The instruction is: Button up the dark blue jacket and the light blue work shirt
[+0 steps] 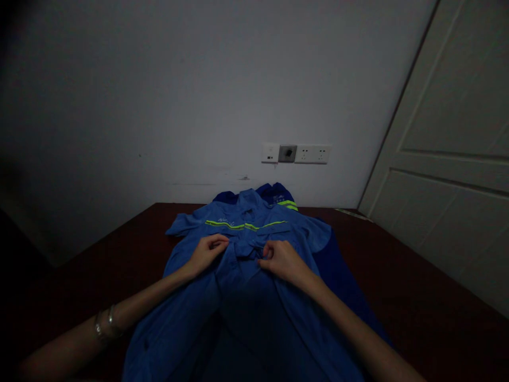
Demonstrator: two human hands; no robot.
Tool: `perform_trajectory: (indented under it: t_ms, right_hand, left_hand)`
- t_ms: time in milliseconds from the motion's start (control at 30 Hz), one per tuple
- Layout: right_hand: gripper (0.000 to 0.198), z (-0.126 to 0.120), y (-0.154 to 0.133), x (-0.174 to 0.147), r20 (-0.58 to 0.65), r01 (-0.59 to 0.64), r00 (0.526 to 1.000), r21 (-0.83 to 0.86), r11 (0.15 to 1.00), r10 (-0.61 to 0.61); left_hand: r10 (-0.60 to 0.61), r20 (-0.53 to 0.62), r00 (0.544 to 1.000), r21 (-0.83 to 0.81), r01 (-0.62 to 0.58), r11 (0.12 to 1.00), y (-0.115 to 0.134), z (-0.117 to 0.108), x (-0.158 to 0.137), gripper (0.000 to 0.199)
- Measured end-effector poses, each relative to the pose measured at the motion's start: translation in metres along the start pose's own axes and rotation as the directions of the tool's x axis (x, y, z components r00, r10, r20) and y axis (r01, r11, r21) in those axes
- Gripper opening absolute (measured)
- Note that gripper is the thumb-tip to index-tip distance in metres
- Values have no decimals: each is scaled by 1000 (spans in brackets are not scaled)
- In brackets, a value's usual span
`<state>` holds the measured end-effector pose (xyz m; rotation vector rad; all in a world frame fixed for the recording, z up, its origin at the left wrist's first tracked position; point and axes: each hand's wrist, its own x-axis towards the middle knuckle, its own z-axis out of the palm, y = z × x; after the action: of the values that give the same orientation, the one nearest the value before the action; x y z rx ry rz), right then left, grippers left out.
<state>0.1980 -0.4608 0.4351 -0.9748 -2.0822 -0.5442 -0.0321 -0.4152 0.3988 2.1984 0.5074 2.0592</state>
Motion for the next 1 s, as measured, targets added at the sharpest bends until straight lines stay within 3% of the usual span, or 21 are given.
perform_trajectory:
  t_ms: [100, 233, 467, 733, 1000]
  right_hand:
    - [24, 4, 6, -6, 26, -38, 999, 82, 996, 36]
    - [47, 10, 13, -12, 81, -82, 995, 348, 934, 57]
    - [52, 9, 5, -10, -35, -13, 999, 572, 820, 40]
    - [61, 14, -9, -11, -185, 152, 981, 513, 845, -64]
    - [63, 19, -11, -9, -259, 238, 957, 445, 863, -130]
  left_hand:
    - [57, 22, 998, 96, -59, 994, 8, 4, -5, 17]
    - [109, 55, 993, 209, -118, 971, 17, 8, -11, 14]
    - [136, 152, 979, 221, -168, 961, 20, 15, -13, 15]
    - [286, 175, 942, 324, -330, 886, 27, 26, -14, 14]
    - [335, 100, 937, 320, -349, 881, 23, 35, -16, 11]
